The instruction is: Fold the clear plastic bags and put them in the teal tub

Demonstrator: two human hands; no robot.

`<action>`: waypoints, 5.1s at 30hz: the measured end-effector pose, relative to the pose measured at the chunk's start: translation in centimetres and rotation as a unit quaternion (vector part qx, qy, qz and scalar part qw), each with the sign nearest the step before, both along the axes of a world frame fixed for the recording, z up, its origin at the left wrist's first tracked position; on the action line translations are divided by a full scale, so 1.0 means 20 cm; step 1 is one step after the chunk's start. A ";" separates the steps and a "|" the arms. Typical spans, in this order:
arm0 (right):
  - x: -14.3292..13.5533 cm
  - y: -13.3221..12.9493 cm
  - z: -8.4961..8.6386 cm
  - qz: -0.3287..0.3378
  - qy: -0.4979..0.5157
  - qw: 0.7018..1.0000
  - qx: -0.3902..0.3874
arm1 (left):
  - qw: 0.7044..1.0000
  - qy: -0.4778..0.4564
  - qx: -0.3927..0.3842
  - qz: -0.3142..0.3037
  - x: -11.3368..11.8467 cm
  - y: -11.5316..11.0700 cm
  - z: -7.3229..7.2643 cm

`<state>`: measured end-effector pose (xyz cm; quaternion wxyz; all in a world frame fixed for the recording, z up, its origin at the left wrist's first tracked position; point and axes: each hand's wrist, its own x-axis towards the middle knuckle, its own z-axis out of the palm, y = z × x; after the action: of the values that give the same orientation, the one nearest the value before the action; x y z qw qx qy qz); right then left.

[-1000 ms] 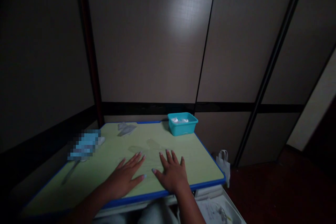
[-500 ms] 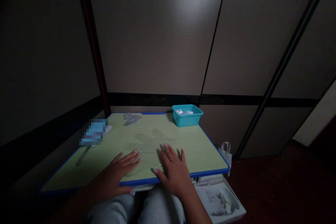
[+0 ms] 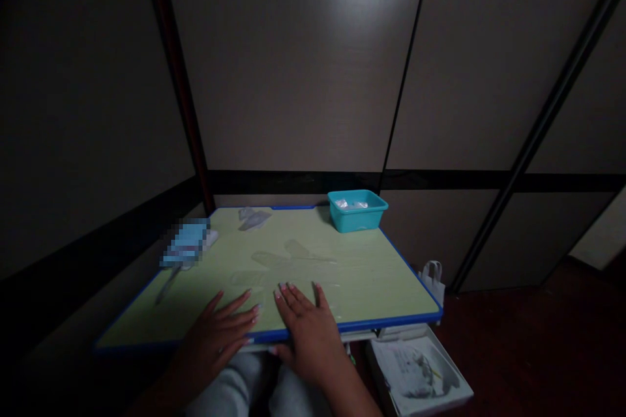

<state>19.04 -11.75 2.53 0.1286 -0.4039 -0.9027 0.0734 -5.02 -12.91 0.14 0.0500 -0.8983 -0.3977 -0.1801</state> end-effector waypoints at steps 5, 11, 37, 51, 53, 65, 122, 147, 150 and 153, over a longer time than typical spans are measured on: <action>0.05 -0.05 -0.01 -0.045 0.053 0.998 0.014 | 0.996 -0.071 -0.043 0.018 0.02 0.02 0.03; 0.15 -0.08 -0.09 -0.084 0.114 0.989 0.032 | 0.966 -0.233 -0.099 0.044 0.10 0.12 0.14; 0.03 -0.13 -0.02 -0.059 0.046 0.997 0.012 | 0.997 0.025 -0.075 -0.022 0.10 0.08 0.10; 0.15 -0.14 -0.04 -0.151 0.019 0.987 0.060 | 0.997 -0.002 -0.055 0.059 0.04 0.09 0.06; 0.16 -0.13 -0.05 -0.178 0.021 0.981 0.077 | 0.997 -0.001 -0.074 0.031 0.08 0.08 0.08; 0.23 0.01 0.09 -0.136 -0.019 0.990 -0.004 | 0.991 -0.014 -0.129 0.036 0.16 0.15 0.15; 0.05 0.23 0.00 -0.164 0.016 0.986 -0.005 | 0.970 -0.115 -0.214 -0.009 0.31 0.82 0.35; 0.05 0.21 0.01 -0.207 0.004 0.978 0.022 | 0.987 0.007 -0.159 0.008 0.40 0.54 0.22; 0.04 0.23 -0.01 -0.220 -0.003 0.975 0.007 | 0.980 0.052 -0.188 0.021 0.40 0.52 0.12; 0.05 0.25 -0.03 -0.243 -0.008 0.970 -0.002 | 0.982 0.056 -0.176 0.032 0.39 0.52 0.07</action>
<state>19.98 -6.69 1.90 0.1346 -0.6120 -0.7783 0.0390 2.87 -2.56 1.51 -0.0811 -0.8885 -0.4482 -0.0553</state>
